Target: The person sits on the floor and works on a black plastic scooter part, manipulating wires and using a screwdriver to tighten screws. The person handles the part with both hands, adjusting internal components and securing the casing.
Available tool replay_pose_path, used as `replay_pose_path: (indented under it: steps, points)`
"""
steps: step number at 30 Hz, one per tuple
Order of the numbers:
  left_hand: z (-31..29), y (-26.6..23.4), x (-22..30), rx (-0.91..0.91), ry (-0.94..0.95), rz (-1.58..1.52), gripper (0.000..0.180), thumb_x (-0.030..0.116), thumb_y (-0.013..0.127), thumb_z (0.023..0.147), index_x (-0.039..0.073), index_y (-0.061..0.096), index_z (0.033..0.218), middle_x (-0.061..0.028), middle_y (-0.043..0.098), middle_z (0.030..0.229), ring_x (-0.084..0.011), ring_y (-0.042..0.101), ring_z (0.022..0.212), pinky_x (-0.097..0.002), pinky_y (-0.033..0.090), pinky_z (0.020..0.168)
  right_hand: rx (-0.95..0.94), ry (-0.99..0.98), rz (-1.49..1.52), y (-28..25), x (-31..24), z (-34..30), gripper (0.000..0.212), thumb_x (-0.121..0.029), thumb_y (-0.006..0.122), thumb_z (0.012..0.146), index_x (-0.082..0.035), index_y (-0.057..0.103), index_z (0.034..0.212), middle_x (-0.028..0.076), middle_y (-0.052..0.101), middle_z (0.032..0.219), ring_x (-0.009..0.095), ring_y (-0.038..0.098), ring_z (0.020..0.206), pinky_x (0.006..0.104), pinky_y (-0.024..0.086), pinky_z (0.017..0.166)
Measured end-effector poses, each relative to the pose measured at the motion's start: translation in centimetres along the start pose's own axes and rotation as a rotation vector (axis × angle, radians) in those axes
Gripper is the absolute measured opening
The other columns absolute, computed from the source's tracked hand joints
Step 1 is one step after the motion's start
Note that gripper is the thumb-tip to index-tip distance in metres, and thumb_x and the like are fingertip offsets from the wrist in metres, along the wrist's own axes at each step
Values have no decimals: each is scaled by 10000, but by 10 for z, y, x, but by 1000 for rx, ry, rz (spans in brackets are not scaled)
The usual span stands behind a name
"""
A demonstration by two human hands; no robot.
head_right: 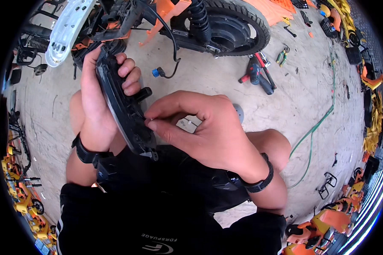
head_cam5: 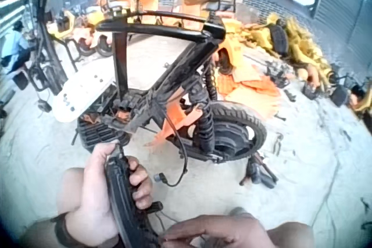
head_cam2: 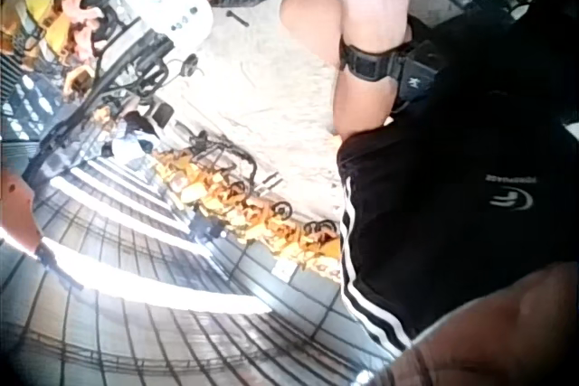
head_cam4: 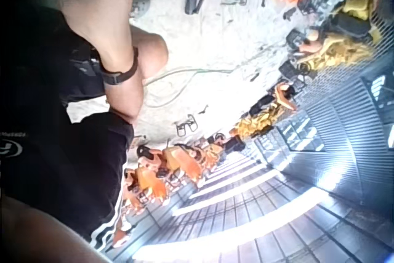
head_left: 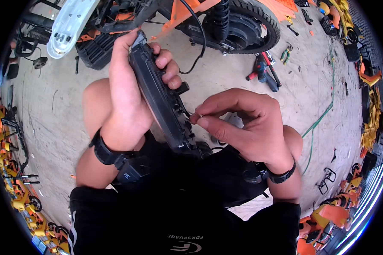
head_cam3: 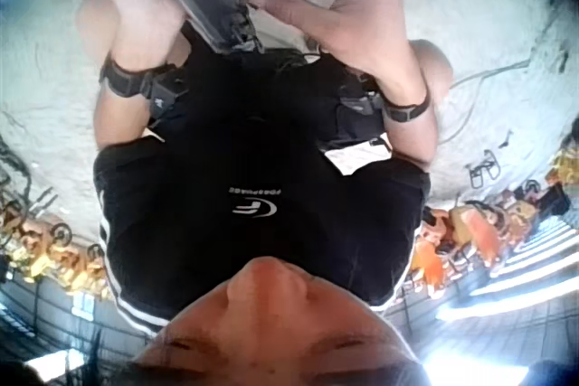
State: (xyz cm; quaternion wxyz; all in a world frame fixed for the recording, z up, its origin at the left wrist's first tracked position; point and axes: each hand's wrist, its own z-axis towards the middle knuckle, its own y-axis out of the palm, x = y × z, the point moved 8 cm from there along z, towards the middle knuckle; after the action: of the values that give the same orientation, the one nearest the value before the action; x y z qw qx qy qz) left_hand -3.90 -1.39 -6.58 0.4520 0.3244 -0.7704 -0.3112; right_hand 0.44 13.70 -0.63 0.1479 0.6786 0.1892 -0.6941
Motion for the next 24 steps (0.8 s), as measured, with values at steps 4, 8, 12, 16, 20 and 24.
replay_pose_path:
  steps: [4,8,12,16,20,24]
  points:
    - [-1,-3,0,74,29,27,381,462,550,889,100,453,817,-24,438,692,-167,420,600,-320,387,588,-78,-79,-49,-1,-4,-1,129,74,735,795,54,699,917,133,712,898,165,679,810,246,521,710]
    - [-1,-2,3,100,56,58,379,457,553,890,98,451,821,-26,438,691,-170,426,597,-327,396,595,-130,-85,-67,1,-4,-3,140,77,754,769,45,715,899,140,701,914,160,664,795,240,513,684]
    - [-2,-1,6,85,82,71,376,455,558,892,100,456,822,-25,441,684,-172,442,590,-337,417,594,-74,118,112,4,12,-6,156,82,741,779,43,716,928,128,701,934,155,676,819,238,523,702]
    - [-4,0,8,82,114,95,374,457,560,898,103,464,827,-24,446,677,-173,456,584,-343,433,590,-64,160,156,5,17,-7,148,62,719,811,21,721,954,87,717,922,132,696,828,225,533,720]
    - [-4,0,10,83,133,104,372,456,565,900,104,470,831,-22,454,675,-171,467,577,-341,441,585,-59,121,164,6,17,-6,147,67,716,811,19,724,949,88,715,921,130,695,807,216,529,711]
    - [-6,1,12,110,158,135,375,456,556,912,98,477,836,-22,459,689,-164,464,586,-323,423,577,-75,120,98,8,15,-4,133,54,728,804,8,734,929,92,715,918,121,686,775,214,525,685]
